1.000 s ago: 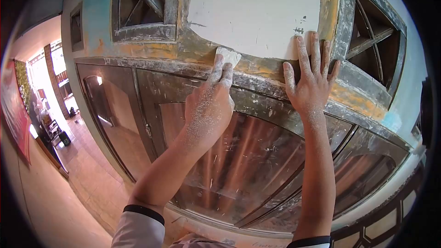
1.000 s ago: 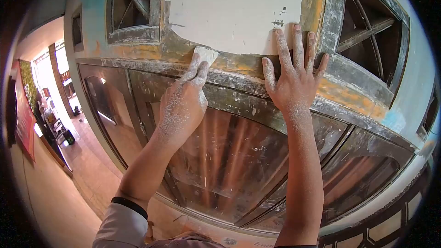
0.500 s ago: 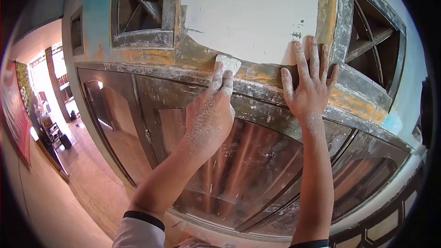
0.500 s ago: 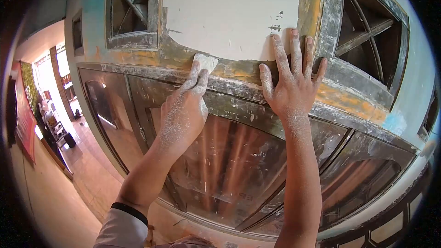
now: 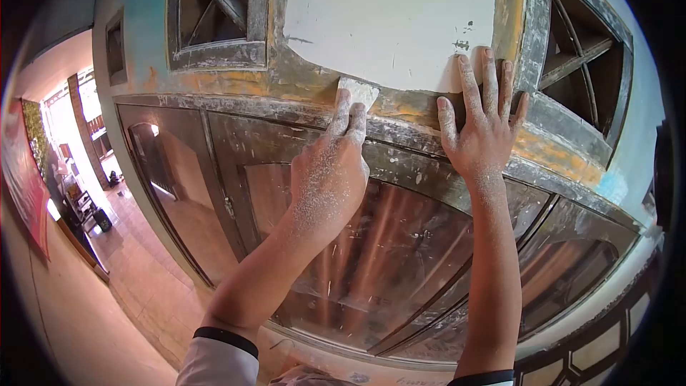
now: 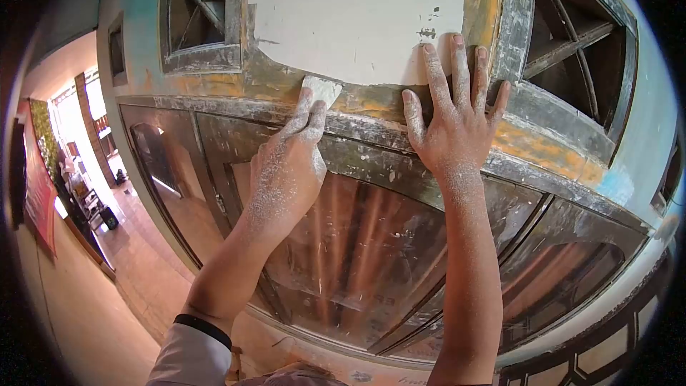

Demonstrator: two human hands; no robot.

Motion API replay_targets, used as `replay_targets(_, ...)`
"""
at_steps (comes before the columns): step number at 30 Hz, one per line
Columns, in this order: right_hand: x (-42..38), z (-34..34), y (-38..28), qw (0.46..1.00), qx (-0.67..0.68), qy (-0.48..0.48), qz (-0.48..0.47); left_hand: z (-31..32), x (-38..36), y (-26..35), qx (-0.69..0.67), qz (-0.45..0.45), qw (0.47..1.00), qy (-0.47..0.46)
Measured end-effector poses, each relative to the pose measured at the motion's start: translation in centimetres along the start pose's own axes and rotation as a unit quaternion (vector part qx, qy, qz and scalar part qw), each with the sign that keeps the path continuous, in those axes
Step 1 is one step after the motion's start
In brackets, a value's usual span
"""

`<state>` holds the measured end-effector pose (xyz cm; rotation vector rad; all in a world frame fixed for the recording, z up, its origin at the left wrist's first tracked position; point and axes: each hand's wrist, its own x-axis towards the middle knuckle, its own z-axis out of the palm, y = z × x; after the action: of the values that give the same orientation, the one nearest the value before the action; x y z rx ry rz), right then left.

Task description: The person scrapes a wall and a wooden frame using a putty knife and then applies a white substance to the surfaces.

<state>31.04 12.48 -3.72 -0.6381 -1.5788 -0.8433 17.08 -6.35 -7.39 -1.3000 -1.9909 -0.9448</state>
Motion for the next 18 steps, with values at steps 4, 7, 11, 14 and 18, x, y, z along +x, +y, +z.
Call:
replay_targets(4, 0.0, -0.1, 0.0, 1.000, 0.010, 0.001, -0.003, 0.0, 0.2, 0.2, 0.001, -0.009, 1.000, -0.004)
replay_targets(7, 0.0, -0.1, 0.1, 1.000, 0.010, -0.002, -0.003, -0.1, 0.0, 0.1, 0.007, -0.007, 1.000, -0.008)
replay_targets(11, -0.1, -0.2, 0.1, 1.000, 0.005, -0.001, -0.003, -0.2, 0.0, -0.8, -0.031, 0.020, 0.999, 0.022)
replay_targets(14, -0.2, -0.6, 0.3, 0.999, 0.038, -0.012, -0.012, -0.4, -0.1, -0.4, -0.095, 0.067, 0.991, 0.063)
replay_targets(18, -2.6, -1.5, 0.6, 0.994, 0.106, -0.012, 0.001, 0.7, -0.5, 1.5, -0.290, 0.126, 0.947, 0.059)
